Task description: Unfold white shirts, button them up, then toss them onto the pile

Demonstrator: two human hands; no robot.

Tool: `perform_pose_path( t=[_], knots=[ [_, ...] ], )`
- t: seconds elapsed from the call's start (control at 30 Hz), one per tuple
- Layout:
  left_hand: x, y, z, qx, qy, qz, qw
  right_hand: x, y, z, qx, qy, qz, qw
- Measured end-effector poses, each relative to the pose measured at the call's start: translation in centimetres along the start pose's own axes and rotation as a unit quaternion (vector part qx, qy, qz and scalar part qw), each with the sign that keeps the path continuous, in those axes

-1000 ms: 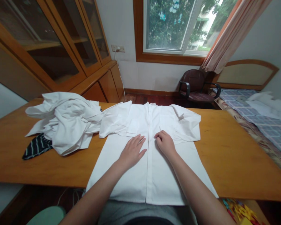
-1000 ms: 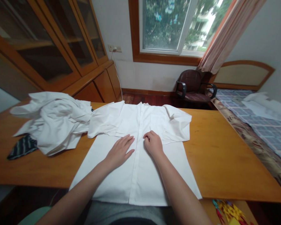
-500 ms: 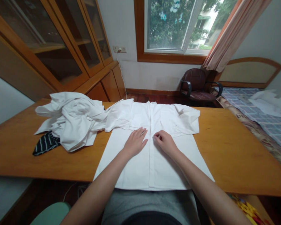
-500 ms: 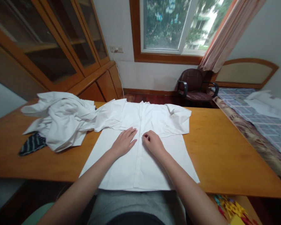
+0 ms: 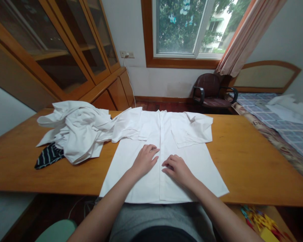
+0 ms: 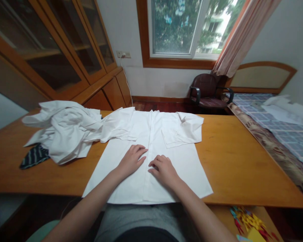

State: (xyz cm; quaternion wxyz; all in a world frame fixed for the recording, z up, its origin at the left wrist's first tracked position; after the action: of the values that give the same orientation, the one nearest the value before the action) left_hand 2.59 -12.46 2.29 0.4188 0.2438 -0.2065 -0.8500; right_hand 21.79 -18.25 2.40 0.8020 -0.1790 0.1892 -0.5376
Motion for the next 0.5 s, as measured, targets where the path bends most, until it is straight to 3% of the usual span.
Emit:
perform_pose_path(
  t=[0.27, 0.5],
  knots=[
    [2.5, 2.2, 0.4, 0.137, -0.078, 0.138, 0.978, -0.9, -0.6, 0.2, -0.014, -0.051, -0.062, 0.997],
    [2.7, 2.8, -0.4, 0.135, -0.067, 0.138, 0.979, -1.2, -0.5, -0.1, -0.023, -0.065, -0.074, 0.995]
  ],
)
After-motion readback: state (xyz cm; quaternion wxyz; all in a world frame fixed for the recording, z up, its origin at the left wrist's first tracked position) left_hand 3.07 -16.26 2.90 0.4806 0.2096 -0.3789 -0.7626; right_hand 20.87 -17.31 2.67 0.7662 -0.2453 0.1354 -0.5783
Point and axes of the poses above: each hand's wrist, its own x-axis away from the middle knuckle, its own z-axis out of the back of the hand, y = z × x, the point moved 2 cm from there along -x, towards the middle knuckle, and after that the axes turned 9 degrees about x, right-handed, at the moved point
